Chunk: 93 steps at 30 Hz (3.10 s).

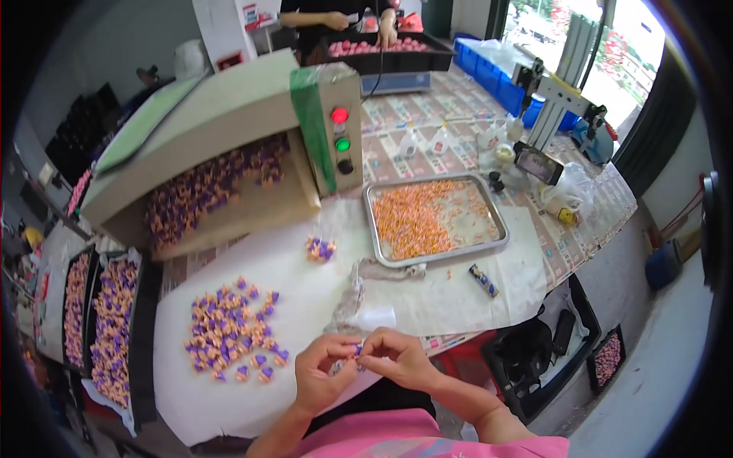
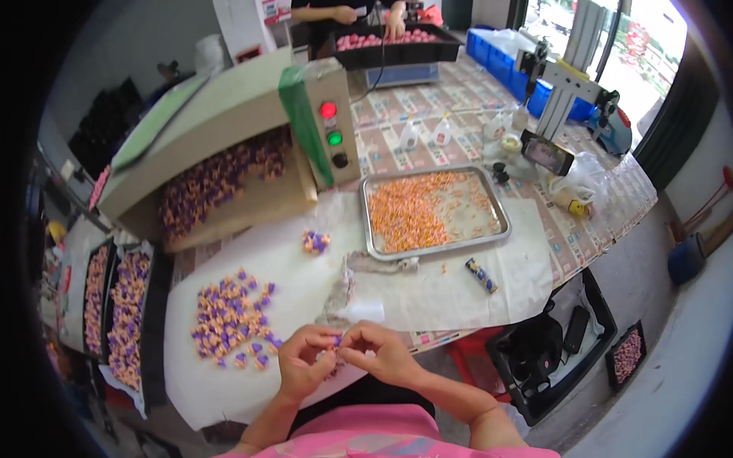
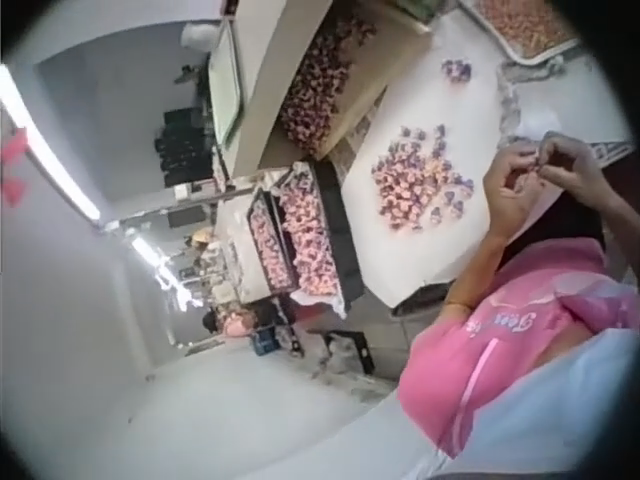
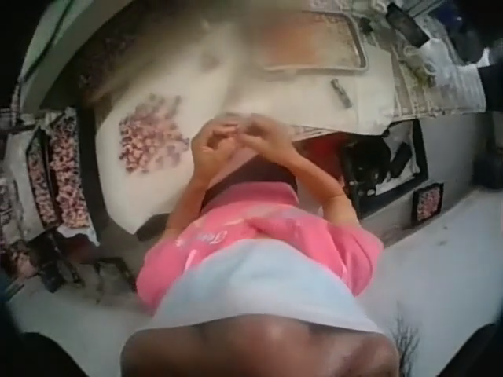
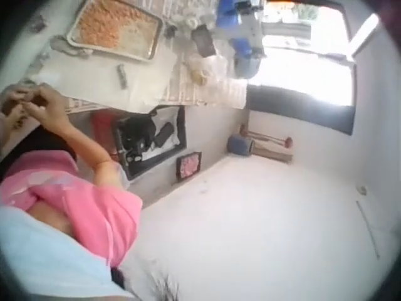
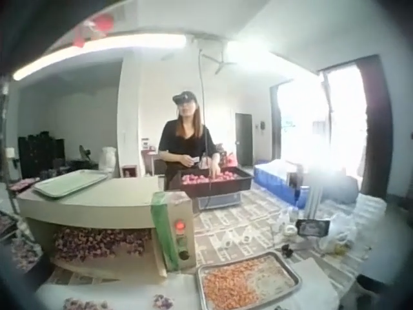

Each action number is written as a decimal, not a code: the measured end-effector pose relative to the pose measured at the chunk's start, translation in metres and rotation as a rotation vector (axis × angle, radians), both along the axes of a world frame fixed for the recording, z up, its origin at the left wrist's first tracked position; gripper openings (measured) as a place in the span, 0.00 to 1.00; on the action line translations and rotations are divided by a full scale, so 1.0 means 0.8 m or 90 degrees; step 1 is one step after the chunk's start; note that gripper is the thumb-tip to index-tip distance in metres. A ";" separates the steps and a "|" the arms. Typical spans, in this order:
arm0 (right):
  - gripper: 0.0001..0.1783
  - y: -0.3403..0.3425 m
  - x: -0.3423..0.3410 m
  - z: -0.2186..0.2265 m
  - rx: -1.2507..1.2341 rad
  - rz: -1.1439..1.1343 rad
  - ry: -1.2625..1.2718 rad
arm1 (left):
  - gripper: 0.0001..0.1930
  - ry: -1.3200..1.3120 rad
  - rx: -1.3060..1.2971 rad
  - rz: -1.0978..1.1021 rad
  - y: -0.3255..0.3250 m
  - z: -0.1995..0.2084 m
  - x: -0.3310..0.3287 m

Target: Assembling toy parts by applying glue from a bottle and joining small plastic components.

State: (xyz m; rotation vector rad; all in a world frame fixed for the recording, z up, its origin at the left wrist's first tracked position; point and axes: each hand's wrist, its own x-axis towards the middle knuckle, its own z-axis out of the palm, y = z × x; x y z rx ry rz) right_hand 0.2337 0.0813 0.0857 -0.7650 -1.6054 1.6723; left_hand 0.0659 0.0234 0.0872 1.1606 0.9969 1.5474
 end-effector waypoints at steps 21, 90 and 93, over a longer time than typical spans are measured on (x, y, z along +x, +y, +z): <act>0.07 -0.081 0.054 0.067 -0.042 0.043 0.101 | 0.11 -0.030 0.020 -0.034 -0.082 0.066 0.054; 0.06 -0.348 -0.133 0.084 -0.060 0.007 0.163 | 0.07 -0.003 0.155 0.060 -0.359 0.076 -0.106; 0.06 -0.370 -0.146 0.087 -0.073 0.010 0.152 | 0.07 -0.011 0.167 0.071 -0.381 0.074 -0.115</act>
